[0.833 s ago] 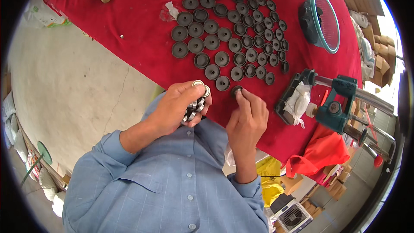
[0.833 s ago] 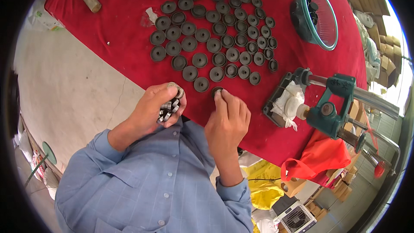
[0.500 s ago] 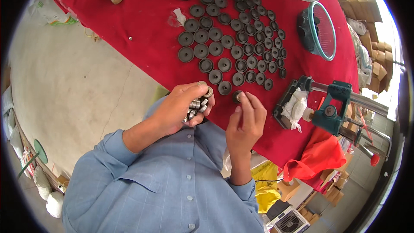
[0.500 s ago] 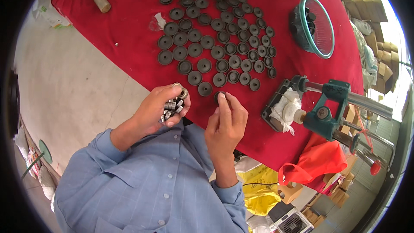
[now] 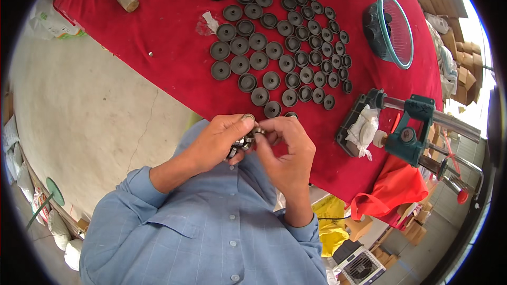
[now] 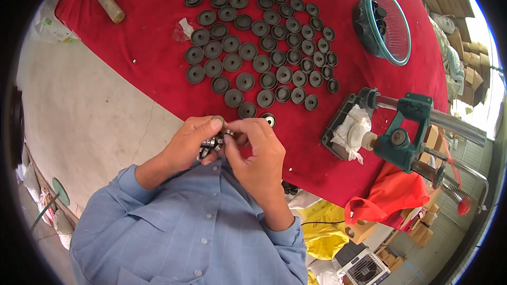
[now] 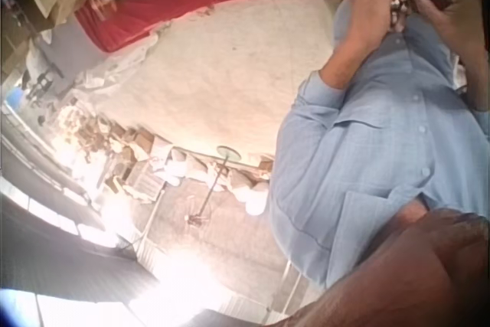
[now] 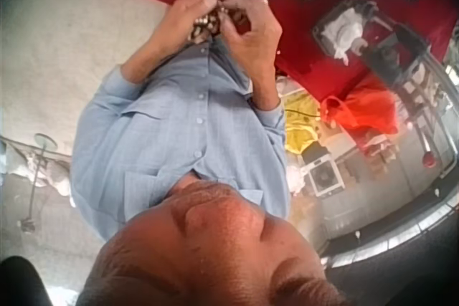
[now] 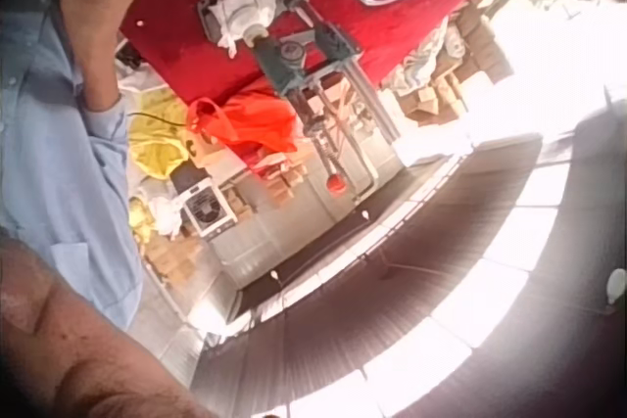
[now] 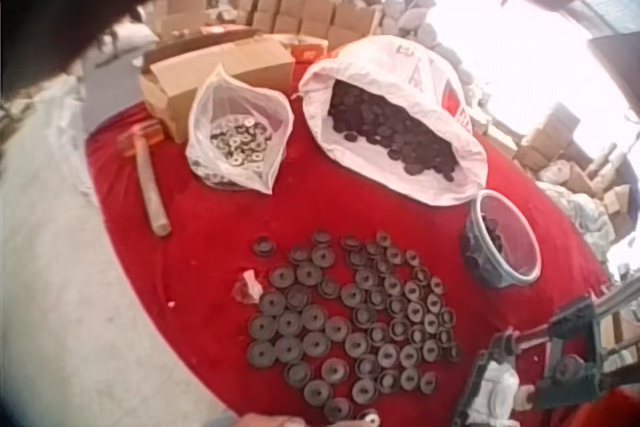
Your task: The person assembles small metal components by inserting silver cylindrical pieces into black circular bases. They pick up the metal pieces from a plastic bag and place them into the black bases arranged on a red table. The person uses a hammer to tap the components into place at the end of the sequence.
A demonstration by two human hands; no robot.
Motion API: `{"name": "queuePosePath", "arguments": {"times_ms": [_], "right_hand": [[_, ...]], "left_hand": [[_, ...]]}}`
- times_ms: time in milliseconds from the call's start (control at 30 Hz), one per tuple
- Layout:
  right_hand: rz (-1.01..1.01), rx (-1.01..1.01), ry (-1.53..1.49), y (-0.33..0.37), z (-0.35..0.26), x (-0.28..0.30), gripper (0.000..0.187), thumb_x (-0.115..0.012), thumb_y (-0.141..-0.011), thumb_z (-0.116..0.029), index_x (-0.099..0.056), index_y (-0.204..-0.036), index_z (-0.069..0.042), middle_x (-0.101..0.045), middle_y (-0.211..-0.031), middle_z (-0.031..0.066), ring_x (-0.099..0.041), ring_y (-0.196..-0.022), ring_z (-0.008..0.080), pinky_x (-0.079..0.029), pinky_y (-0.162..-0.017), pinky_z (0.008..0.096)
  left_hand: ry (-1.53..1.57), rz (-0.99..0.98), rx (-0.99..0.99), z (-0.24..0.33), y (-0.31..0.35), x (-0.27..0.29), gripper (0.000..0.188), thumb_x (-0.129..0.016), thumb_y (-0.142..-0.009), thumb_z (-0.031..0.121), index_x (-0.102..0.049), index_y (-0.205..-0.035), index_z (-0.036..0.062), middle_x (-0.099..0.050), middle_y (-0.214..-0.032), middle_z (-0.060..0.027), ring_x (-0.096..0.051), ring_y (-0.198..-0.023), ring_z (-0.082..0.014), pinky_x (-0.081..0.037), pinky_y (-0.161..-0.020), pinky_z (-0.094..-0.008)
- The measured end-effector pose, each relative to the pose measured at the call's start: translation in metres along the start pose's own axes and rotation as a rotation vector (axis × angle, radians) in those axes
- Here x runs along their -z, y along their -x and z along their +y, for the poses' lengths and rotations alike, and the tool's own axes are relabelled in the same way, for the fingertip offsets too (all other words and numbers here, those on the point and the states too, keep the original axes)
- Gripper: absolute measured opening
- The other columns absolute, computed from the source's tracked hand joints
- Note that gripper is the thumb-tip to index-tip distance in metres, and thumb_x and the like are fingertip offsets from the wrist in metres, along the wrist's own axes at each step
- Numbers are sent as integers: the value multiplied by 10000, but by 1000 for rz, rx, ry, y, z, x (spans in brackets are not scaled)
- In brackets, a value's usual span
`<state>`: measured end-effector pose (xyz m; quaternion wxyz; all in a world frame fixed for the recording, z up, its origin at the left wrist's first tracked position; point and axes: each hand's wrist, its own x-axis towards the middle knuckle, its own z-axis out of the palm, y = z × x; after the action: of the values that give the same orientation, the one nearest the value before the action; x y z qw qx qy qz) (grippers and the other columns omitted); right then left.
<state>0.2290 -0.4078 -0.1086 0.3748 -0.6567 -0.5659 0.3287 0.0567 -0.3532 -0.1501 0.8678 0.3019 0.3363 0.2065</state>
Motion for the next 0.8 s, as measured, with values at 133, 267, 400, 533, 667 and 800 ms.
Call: {"name": "queuePosePath", "arguments": {"times_ms": [133, 267, 400, 533, 667, 800], "right_hand": [[75, -50, -132, -1, 2, 1, 290, -777, -862, 72, -735, -1136, -14, -701, -967, 100, -699, -749, 171, -569, -679, 305], [303, 132, 271, -13, 16, 5, 247, -748, -867, 102, -731, -1093, 5, -703, -1042, 121, -709, -841, 206, -579, -691, 320], [285, 342, 472, -16, 30, -6, 272, -752, -840, 93, -741, -1095, 1, -693, -1067, 126, -700, -922, 289, -588, -748, 370], [243, 399, 553, -15, 36, -14, 278, -754, -813, 77, -741, -1083, 11, -703, -1090, 115, -700, -953, 292, -578, -802, 389], [241, 400, 576, -10, 42, -17, 301, -747, -819, 66, -750, -1115, 7, -714, -1135, 103, -697, -994, 285, -562, -851, 400], [243, 387, 692, 0, 44, -19, 307, -721, -857, 22, -761, -1160, -13, -724, -1230, 86, -686, -1081, 270, -503, -944, 417]], "left_hand": [[52, 14, -4, -3, -2, 0, 465, -468, -1139, 441, -678, -1068, 33, -639, -799, -21, -541, -519, -65, -386, -461, -230], [47, -6, -21, -1, -1, 1, 469, -458, -1146, 429, -680, -1047, 29, -630, -781, -21, -542, -519, -63, -389, -469, -229], [57, -5, -14, 0, 0, 0, 455, -448, -1155, 402, -680, -1042, 26, -621, -770, -17, -538, -520, -58, -389, -474, -225], [60, -12, -2, 1, -1, 0, 450, -443, -1160, 387, -677, -1034, 23, -617, -768, -15, -532, -520, -54, -389, -474, -222], [50, -12, 1, 4, 1, 1, 456, -475, -1146, 387, -685, -1033, -2, -637, -791, -56, -541, -535, -77, -435, -509, -231], [45, -9, -9, 5, 1, 1, 457, -475, -1146, 387, -685, -1031, -2, -634, -788, -53, -537, -536, -73, -428, -508, -230]]}}
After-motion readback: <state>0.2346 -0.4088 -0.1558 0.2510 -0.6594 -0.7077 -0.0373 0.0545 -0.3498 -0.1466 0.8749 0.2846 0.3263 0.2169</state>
